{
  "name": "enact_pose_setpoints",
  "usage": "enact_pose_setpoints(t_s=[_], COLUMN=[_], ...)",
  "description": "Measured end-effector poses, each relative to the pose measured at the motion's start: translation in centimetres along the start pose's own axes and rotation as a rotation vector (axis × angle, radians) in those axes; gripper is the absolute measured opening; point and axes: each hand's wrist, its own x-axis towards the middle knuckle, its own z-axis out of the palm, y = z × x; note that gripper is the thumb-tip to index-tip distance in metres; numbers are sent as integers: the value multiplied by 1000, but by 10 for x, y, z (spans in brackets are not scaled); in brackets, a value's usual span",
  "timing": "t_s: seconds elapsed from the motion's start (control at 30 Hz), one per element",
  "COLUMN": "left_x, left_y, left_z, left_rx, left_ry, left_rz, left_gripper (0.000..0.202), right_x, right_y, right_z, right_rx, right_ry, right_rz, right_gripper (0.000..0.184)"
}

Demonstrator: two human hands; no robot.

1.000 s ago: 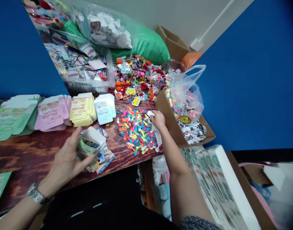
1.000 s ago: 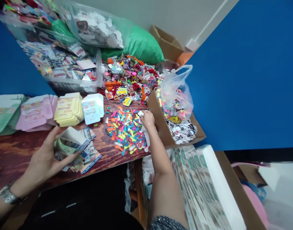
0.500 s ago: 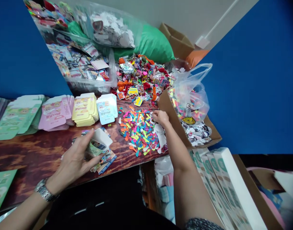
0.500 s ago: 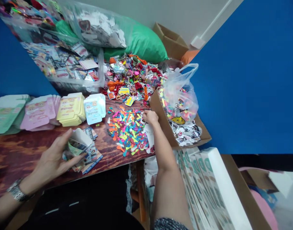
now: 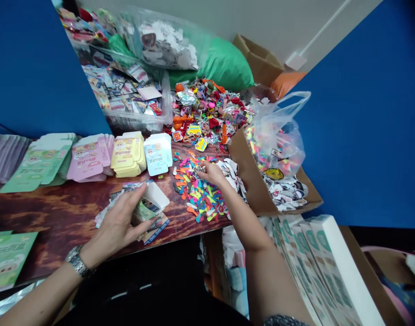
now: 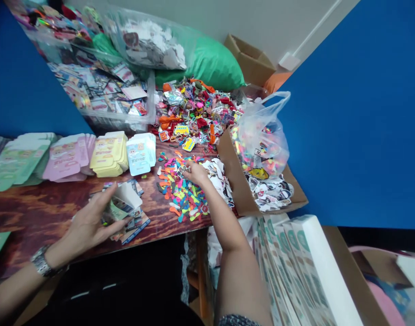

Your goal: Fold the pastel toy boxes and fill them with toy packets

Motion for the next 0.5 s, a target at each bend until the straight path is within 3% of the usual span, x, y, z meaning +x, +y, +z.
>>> enact_pose_setpoints(t_s=[0.13,0.37,0.5], left_x=[2,11,16], left_y=[1,2,2], left_z=[2,11,20], left_rx=[-13,-4,10], left_ry=[1,-20,-6], left_rz=[-14,-93,-135], left_gripper=[89,90,95], right_x=[-1,-34,-65], right_y=[-6,-34,-73], right_z=[-7,-46,-56], right_rx=[4,121,438], right_ry=[15,110,143], right_rz=[-35,-95,-333], right_gripper=[18,21,21])
